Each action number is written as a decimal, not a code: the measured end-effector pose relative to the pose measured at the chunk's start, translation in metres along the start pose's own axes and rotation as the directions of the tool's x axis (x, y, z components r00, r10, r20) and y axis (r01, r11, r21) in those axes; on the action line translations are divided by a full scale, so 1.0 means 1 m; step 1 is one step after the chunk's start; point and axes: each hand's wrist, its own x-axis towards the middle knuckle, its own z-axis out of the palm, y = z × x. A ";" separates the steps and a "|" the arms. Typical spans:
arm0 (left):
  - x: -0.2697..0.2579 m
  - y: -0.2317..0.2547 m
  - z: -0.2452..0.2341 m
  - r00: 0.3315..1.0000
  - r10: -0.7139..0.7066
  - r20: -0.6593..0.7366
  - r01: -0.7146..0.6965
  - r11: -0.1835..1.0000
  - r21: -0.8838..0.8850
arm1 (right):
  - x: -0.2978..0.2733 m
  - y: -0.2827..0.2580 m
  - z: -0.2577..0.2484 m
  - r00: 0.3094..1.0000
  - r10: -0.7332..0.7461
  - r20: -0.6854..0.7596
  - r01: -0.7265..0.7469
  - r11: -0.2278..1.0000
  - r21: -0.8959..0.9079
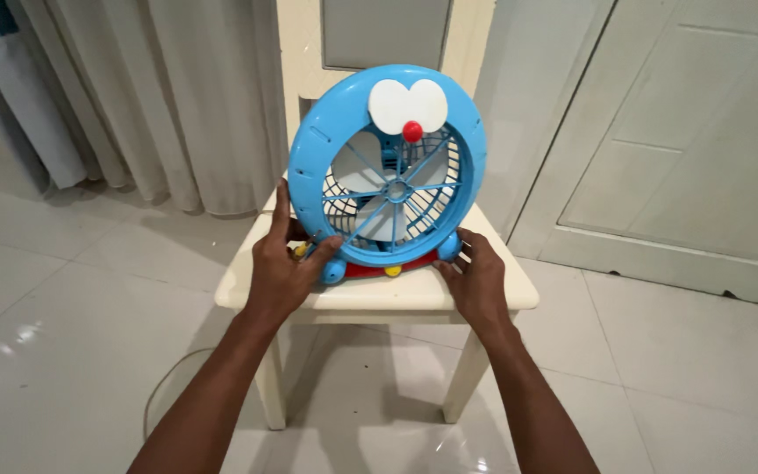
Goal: The person disassembles a small blue fan by removing the front grille and fan blades using a screwdriver. They then reassemble the fan by placing the blades back and securing the front grille.
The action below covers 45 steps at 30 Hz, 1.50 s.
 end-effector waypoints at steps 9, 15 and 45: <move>-0.002 0.005 -0.002 1.000 0.008 0.003 -0.008 0.999 0.051 | 0.000 0.002 0.001 1.000 -0.018 -0.015 0.018 1.000 0.015; 0.000 0.006 -0.004 0.996 0.089 -0.001 -0.088 0.993 0.078 | -0.001 0.000 0.000 1.000 -0.006 -0.021 0.006 1.000 0.001; 0.087 0.061 -0.026 0.989 0.130 0.064 -0.142 0.960 0.242 | -0.001 -0.016 -0.007 0.999 0.036 0.040 -0.034 0.998 -0.062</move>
